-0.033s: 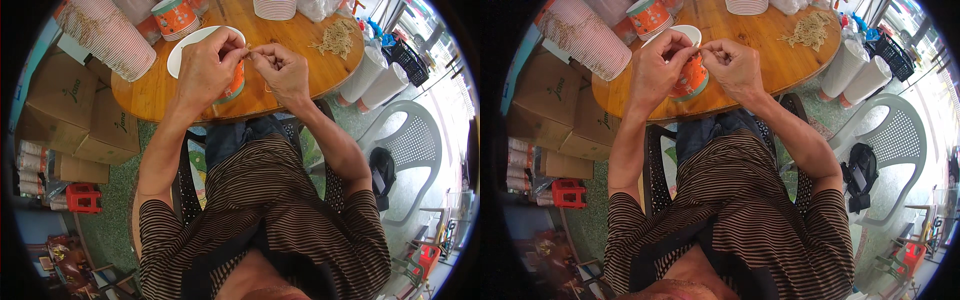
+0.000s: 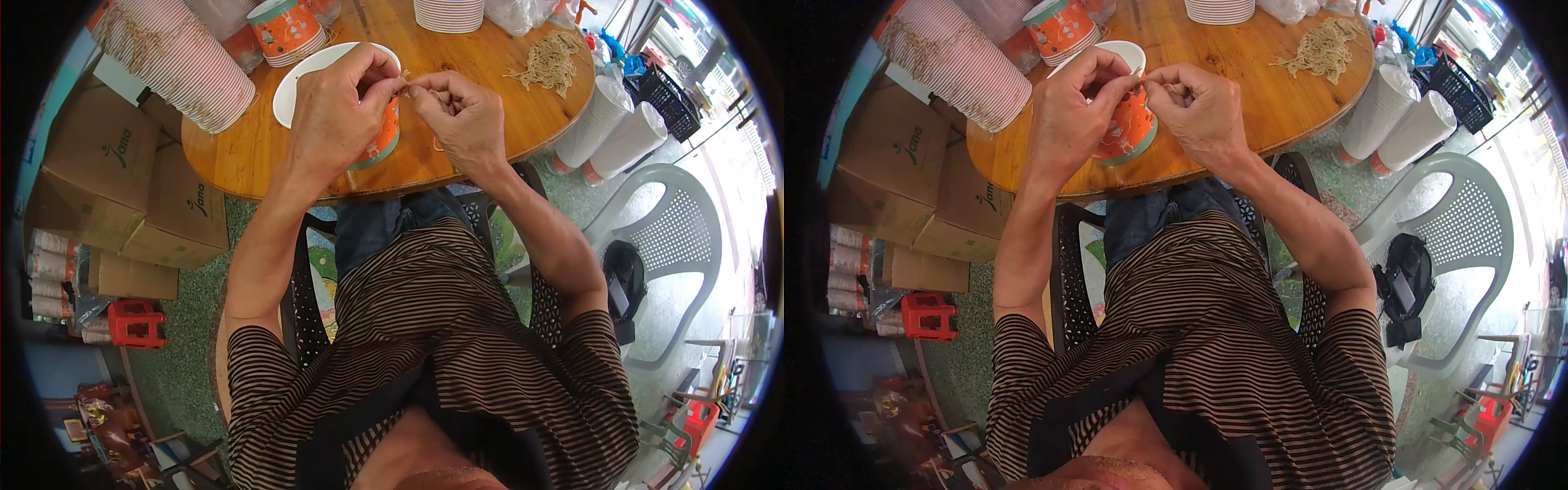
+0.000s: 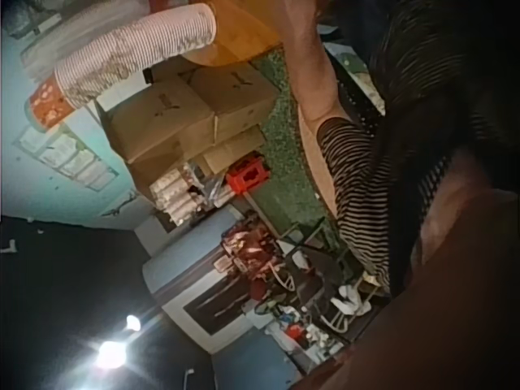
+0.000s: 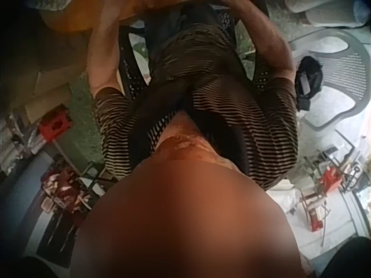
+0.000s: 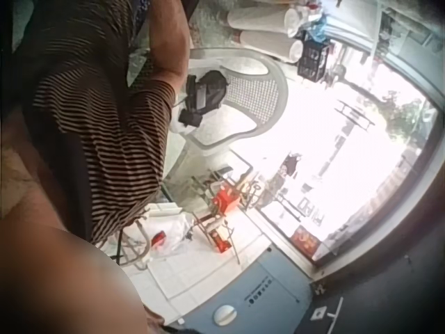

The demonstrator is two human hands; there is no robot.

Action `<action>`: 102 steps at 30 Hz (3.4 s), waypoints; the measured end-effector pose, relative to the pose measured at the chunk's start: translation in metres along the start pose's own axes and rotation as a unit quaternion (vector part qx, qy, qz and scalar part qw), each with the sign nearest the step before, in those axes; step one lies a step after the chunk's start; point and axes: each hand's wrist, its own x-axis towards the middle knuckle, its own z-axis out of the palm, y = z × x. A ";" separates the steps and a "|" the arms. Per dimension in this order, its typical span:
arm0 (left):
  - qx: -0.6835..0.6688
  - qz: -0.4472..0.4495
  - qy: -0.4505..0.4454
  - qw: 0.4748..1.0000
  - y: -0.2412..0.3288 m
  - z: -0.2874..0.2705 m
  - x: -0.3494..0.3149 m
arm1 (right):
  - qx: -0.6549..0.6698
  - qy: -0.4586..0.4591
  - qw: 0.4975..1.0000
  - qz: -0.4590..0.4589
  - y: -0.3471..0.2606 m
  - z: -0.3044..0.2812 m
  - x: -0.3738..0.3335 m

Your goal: Thread a thin yellow cord through the pre-drilled holes in the rim of paper bowls.

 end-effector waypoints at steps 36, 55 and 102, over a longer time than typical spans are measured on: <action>-0.076 -0.106 -0.212 0.968 -0.029 -0.025 0.017 | -0.034 -0.070 0.994 -0.075 0.003 -0.007 0.001; 0.031 -0.090 -0.170 0.981 -0.014 -0.019 0.014 | -0.313 0.045 0.889 -0.332 -0.002 -0.005 -0.002; -0.214 -0.065 -0.119 0.967 -0.048 -0.025 0.015 | -0.197 -0.008 0.970 -0.141 0.005 -0.017 0.004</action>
